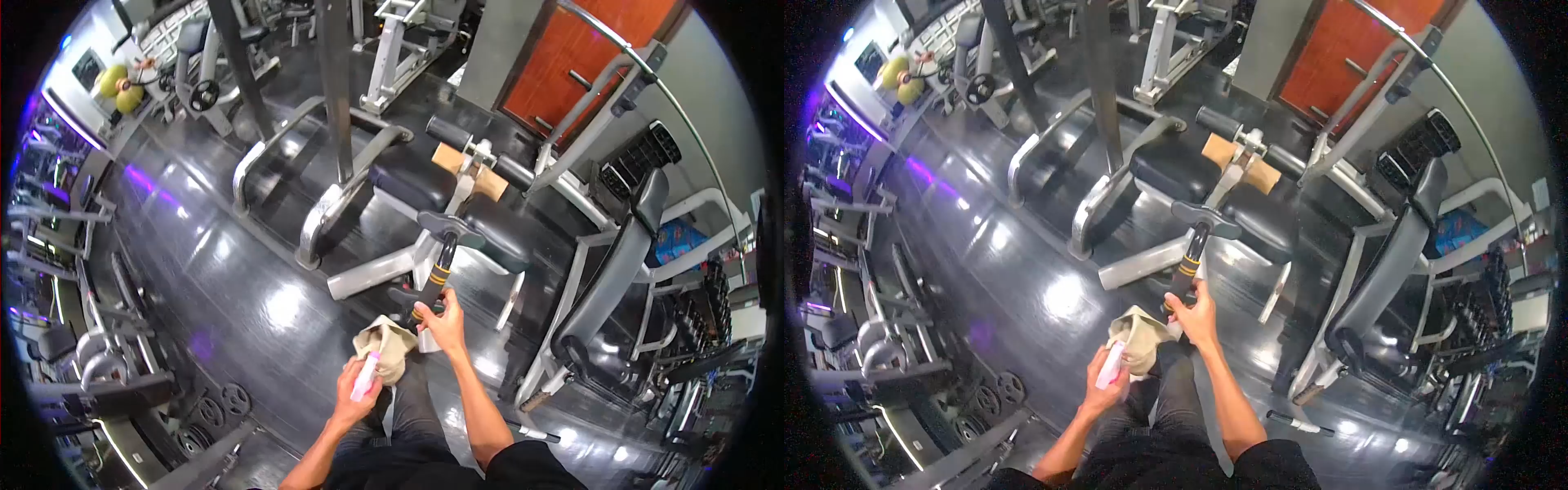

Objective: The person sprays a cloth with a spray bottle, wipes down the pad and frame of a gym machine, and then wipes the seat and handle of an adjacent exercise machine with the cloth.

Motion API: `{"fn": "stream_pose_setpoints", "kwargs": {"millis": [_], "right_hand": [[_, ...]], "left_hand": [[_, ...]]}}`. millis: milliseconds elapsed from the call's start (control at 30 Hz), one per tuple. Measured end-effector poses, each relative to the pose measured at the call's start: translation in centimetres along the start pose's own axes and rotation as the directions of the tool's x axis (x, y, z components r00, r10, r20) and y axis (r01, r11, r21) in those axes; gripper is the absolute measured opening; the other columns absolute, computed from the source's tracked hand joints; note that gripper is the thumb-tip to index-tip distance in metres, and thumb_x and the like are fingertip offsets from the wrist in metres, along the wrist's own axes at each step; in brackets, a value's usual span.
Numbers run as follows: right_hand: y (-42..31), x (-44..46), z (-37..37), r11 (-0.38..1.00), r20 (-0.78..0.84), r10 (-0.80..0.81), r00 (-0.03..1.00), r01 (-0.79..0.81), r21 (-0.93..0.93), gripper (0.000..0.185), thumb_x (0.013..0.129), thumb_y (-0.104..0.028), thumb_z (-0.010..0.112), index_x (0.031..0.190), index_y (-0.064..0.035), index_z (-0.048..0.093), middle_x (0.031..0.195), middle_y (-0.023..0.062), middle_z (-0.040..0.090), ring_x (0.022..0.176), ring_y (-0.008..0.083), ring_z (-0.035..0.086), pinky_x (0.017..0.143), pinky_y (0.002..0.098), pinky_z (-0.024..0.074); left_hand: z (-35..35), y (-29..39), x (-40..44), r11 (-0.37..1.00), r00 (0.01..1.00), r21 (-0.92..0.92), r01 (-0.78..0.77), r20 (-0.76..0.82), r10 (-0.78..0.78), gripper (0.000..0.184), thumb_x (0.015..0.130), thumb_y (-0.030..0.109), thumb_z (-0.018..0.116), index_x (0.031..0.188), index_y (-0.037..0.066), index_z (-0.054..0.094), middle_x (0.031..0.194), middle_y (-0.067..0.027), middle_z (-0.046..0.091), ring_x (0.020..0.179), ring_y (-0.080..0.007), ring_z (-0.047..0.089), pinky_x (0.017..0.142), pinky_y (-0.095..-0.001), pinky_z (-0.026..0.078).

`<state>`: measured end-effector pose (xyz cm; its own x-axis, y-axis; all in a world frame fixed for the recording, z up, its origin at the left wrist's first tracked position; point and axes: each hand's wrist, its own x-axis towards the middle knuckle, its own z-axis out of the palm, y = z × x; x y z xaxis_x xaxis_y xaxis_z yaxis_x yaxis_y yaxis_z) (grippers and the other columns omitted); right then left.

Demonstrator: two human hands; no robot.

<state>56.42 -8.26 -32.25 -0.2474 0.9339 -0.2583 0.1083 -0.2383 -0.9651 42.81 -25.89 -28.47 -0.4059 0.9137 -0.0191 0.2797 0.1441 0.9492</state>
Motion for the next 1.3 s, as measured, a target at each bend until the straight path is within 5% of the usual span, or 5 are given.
{"fn": "stream_pose_setpoints", "kwargs": {"millis": [433,700,967,1133,1300], "right_hand": [[-1.1,16.0,-3.6,1.0,0.033,-0.026,0.999,0.027,-0.013,0.047,0.083,-0.011,0.068,0.12,0.0036,0.043,0.104,0.0145,0.06,0.056,0.015,0.063,0.051,0.0282,0.0549],[1.0,18.6,-4.5,0.996,-0.003,0.047,0.999,-0.047,0.077,0.043,0.085,-0.014,0.066,0.115,0.0065,0.043,0.102,0.0185,0.058,0.054,0.014,0.061,0.052,0.0317,0.058],[3.7,18.7,-4.3,0.996,-0.005,0.077,0.997,-0.077,0.04,0.038,0.085,-0.01,0.065,0.113,0.0007,0.042,0.101,0.0119,0.054,0.052,0.0134,0.06,0.051,0.0308,0.0576],[4.9,17.4,-3.3,0.996,-0.118,0.033,0.992,-0.043,-0.078,0.044,0.083,-0.009,0.068,0.119,0.0003,0.045,0.096,0.0122,0.063,0.061,0.0172,0.066,0.051,0.0304,0.0564],[2.2,17.5,-3.1,0.994,-0.094,0.092,0.991,-0.097,-0.047,0.036,0.087,-0.009,0.062,0.119,0.0,0.046,0.096,0.0101,0.059,0.064,0.0137,0.061,0.056,0.0313,0.0593]], "left_hand": [[1.7,1.9,8.5,0.99,0.989,-0.102,0.096,-0.1,-0.107,0.014,0.078,0.004,0.064,0.091,-0.001,0.058,0.084,-0.0086,0.053,0.072,-0.0202,0.054,0.071,-0.0307,0.043],[0.9,2.5,10.5,0.992,0.991,-0.12,0.029,-0.124,-0.044,0.015,0.079,0.005,0.064,0.092,0.0,0.057,0.086,-0.0079,0.052,0.078,-0.0183,0.052,0.071,-0.0295,0.042],[-0.6,2.3,13.7,0.988,0.996,-0.139,0.064,-0.047,-0.071,0.015,0.079,0.003,0.063,0.092,0.0,0.057,0.085,-0.0065,0.052,0.074,-0.0164,0.052,0.068,-0.0279,0.043],[-1.8,1.9,15.8,0.987,0.994,-0.121,0.107,0.019,-0.105,0.015,0.078,0.003,0.064,0.091,0.0,0.057,0.084,-0.0071,0.052,0.074,-0.0171,0.052,0.069,-0.0287,0.043],[-2.5,0.9,17.7,0.991,0.999,-0.131,0.019,0.039,-0.014,0.018,0.077,0.002,0.065,0.093,0.001,0.058,0.084,-0.0083,0.052,0.075,-0.0184,0.053,0.07,-0.0295,0.043]]}}
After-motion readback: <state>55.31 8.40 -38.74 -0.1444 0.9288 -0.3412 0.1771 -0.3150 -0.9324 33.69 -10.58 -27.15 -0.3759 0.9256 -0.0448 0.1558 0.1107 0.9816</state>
